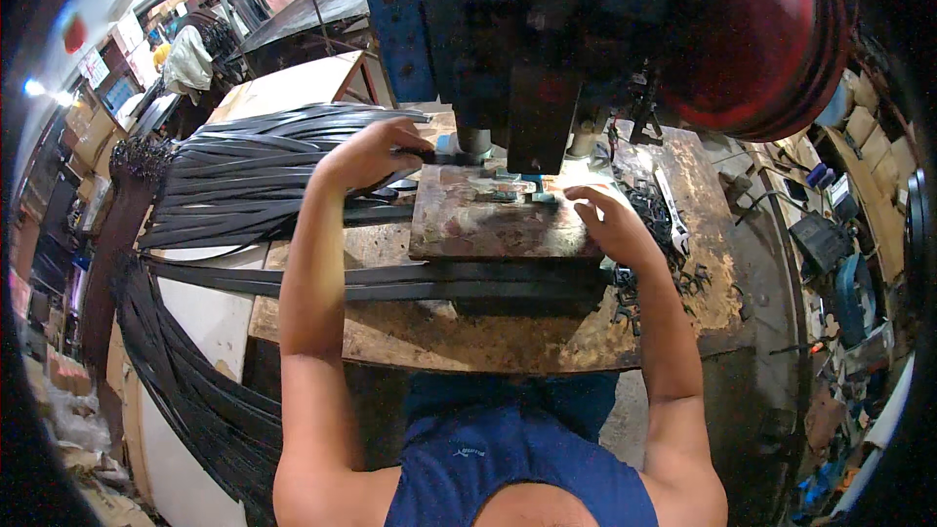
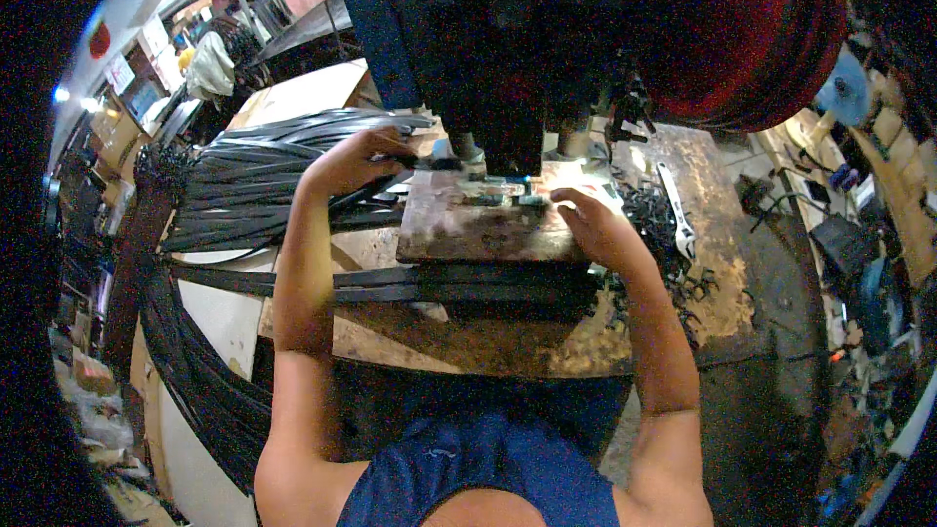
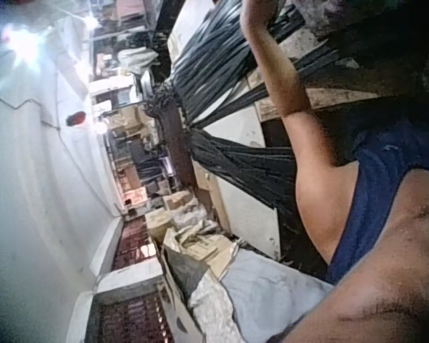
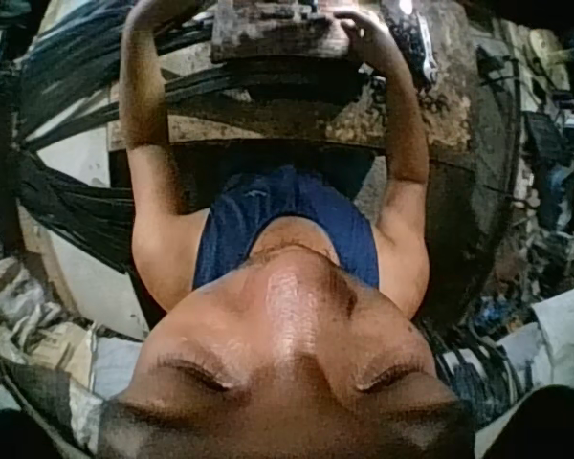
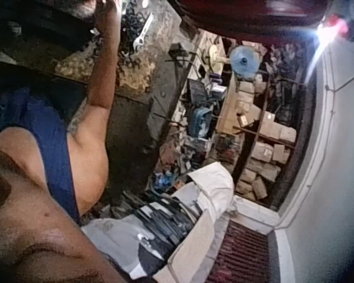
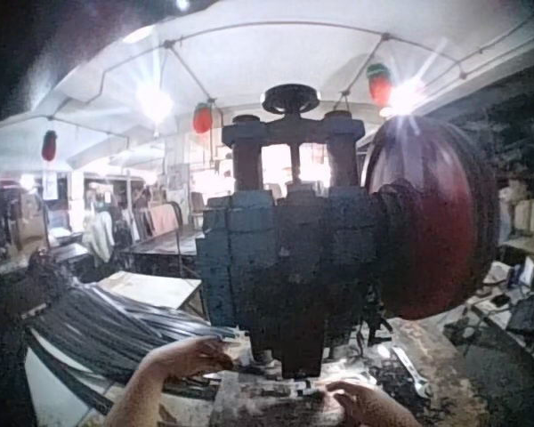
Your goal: The person gathers black rubber strips, aligns them on a worktable, and feeds their ends into a cutting machine to trim them.
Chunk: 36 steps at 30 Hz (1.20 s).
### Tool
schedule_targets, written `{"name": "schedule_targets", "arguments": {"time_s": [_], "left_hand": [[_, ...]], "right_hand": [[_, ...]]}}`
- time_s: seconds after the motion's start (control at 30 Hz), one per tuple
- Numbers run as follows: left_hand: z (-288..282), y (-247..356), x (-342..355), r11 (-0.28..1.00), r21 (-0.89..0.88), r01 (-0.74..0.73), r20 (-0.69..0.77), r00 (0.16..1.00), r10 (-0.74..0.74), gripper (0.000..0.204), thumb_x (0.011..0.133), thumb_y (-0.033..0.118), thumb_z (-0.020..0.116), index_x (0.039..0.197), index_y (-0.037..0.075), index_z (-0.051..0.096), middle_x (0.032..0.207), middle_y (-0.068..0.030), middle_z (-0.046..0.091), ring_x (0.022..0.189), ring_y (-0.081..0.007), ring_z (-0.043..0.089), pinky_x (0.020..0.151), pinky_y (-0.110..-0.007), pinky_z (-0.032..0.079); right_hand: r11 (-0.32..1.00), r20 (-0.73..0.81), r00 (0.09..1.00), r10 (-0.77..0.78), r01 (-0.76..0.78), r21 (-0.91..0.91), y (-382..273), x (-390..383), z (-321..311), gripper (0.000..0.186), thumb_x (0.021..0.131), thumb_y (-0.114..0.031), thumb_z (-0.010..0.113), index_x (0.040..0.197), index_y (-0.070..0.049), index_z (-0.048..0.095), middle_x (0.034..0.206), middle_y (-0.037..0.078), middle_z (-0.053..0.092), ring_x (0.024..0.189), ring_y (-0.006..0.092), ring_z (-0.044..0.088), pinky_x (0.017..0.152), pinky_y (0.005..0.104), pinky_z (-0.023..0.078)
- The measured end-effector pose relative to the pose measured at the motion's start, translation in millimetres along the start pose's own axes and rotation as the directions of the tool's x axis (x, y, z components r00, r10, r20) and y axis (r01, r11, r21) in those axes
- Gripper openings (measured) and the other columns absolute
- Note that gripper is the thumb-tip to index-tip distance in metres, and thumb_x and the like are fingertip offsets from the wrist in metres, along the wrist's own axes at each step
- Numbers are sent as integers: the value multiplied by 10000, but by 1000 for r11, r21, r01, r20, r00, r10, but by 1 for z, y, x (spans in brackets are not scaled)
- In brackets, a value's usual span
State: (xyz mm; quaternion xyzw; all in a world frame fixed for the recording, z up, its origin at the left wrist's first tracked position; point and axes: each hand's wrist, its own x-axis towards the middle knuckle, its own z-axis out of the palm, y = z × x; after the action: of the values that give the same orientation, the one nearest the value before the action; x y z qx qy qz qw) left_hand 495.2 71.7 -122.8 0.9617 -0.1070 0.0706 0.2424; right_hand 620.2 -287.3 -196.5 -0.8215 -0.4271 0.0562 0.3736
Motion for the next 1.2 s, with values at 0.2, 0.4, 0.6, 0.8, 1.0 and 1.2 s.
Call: {"name": "schedule_targets", "arguments": {"time_s": [0.2,0.4,0.6,0.8,1.0,1.2], "left_hand": [[15,-1,-65,455,-813,-363,-536,773,-340,324,979,234,501,1164,-17,588,885,-70,638,755,-121,603,726,-263,506],[35,-18,-84,179,-824,-538,-554,697,-456,363,962,303,513,1101,-25,581,907,-117,644,773,-191,633,690,-332,547],[39,-24,-87,106,-835,-539,-526,727,-441,391,945,313,536,1130,-29,574,922,-117,638,816,-197,622,676,-347,534],[40,-20,-83,102,-845,-524,-511,738,-440,367,950,297,533,1109,-31,584,941,-122,643,843,-202,632,678,-356,538],[46,-19,-68,62,-848,-526,-479,713,-513,314,975,266,491,1044,-24,592,908,-107,640,808,-198,627,674,-341,526],[41,-72,-17,703,-697,139,-635,336,-696,380,939,195,531,1223,-57,518,1084,-148,613,968,-222,566,845,-322,453]], "right_hand": [[880,-51,885,-463,452,-145,25,38,43,255,855,-73,558,1109,-69,588,1100,164,604,1112,356,525,972,417,414],[939,-185,979,-91,23,-344,20,-10,8,182,887,-208,573,1007,-81,622,998,168,631,982,358,559,830,451,441],[924,-377,912,-163,7,-383,20,-67,-21,165,822,-126,645,938,-11,617,931,144,646,915,341,598,828,418,458],[998,14,999,51,-52,27,-9,-117,8,315,681,-18,742,961,-32,598,992,133,607,992,308,559,848,385,465],[932,-109,986,-129,83,-353,-35,-125,20,442,605,2,756,997,-47,560,1117,123,535,1077,346,497,914,415,439],[938,-93,978,-184,147,-314,-21,-110,22,438,627,-4,743,1013,-43,540,1146,139,534,1108,358,487,918,419,438]]}}
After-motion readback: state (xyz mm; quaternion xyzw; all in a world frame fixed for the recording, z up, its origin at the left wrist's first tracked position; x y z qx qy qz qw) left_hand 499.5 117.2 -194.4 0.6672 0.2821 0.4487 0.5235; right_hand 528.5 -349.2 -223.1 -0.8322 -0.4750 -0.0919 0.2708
